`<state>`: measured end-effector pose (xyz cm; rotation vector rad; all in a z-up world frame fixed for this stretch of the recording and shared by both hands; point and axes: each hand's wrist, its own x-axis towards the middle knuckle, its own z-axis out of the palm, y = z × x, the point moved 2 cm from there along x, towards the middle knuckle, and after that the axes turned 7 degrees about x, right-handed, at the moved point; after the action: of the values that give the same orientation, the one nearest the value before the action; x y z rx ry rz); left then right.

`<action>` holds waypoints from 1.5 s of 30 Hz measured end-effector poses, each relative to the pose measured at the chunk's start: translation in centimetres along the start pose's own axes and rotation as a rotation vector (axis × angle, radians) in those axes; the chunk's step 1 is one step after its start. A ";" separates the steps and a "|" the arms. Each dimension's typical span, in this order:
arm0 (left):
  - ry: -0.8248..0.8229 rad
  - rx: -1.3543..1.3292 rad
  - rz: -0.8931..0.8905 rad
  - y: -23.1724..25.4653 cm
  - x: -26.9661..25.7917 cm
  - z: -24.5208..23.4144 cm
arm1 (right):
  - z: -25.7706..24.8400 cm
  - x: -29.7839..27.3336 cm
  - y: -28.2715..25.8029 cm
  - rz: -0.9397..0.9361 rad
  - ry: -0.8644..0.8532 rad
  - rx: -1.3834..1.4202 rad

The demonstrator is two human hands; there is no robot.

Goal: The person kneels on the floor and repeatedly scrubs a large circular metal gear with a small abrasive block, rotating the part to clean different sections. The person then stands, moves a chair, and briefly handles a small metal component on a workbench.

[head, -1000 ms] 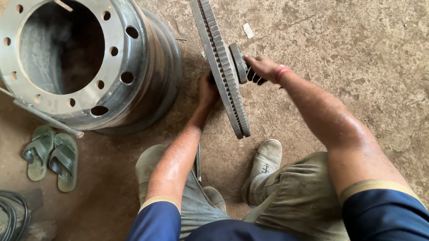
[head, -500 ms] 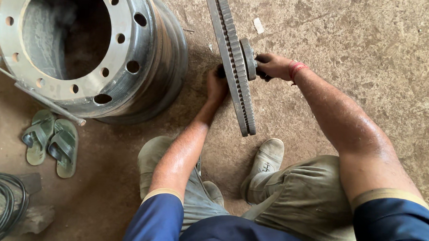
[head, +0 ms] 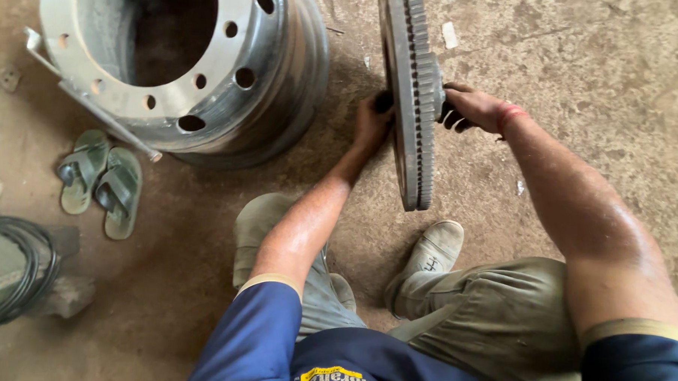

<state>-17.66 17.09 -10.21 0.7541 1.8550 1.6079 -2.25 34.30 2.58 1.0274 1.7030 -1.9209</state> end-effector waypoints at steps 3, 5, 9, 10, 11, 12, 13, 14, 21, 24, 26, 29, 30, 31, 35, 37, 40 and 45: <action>-0.014 -0.049 -0.050 -0.6 0.1 0.5 | 0.5 -0.1 0.3 -0.026 0.032 -0.013; -0.054 -0.117 -0.019 -0.5 0.0 0.3 | 1.0 0.2 0.6 -0.022 0.082 -0.021; -0.071 0.005 0.003 0.9 -0.1 -0.4 | 0.5 0.3 0.9 0.060 0.111 -0.050; -0.092 0.021 0.011 1.4 -0.2 -0.5 | 0.3 0.3 0.9 0.084 0.094 -0.059; -0.107 0.039 0.014 1.9 -0.2 -0.7 | 0.1 0.4 0.8 0.064 0.078 -0.061; -0.112 0.077 0.006 2.5 -0.2 -0.7 | -0.1 0.6 0.8 0.046 0.062 -0.063; -0.116 0.118 -0.005 2.9 -0.4 -1.0 | -0.1 0.8 0.9 0.028 0.041 -0.064; -0.119 0.159 -0.016 3.2 -0.5 -1.1 | 0.0 1.1 1.0 -0.012 0.055 -0.056; -0.136 0.073 -0.020 1.5 -0.3 -0.8 | 0.0 2.2 2.8 -0.002 0.132 0.000; -0.086 -0.299 -0.109 -0.7 0.2 0.0 | -0.6 1.7 2.5 0.048 0.122 -0.024; -0.009 -0.416 -0.209 -2.1 0.2 0.5 | -0.4 1.4 2.1 -0.059 0.035 0.052; 0.034 -0.205 -0.307 -3.6 0.5 0.7 | 0.1 2.0 1.7 -0.012 0.090 -0.010; 0.036 -0.069 -0.332 -3.9 0.6 0.8 | 0.3 2.2 1.8 -0.029 0.094 -0.021; -0.004 -0.002 -0.286 -4.1 0.5 1.2 | 0.3 2.2 2.2 -0.041 0.102 -0.031; -0.100 0.061 -0.013 -4.1 1.2 1.2 | 0.2 3.3 3.2 -0.094 0.111 0.030; -0.119 -0.112 -0.024 -3.8 0.9 0.7 | 0.1 3.8 3.8 -0.082 0.132 0.060; -0.111 -0.335 -0.196 -2.4 0.3 0.1 | -0.2 3.7 4.2 -0.070 0.149 0.063; -0.138 -0.067 -0.556 0.8 -0.3 -0.3 | 0.1 3.4 3.4 -0.065 0.131 0.035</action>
<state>-17.64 16.71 -9.40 0.2703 1.7037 1.2178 -2.15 34.16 -2.21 1.1477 1.8005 -1.9687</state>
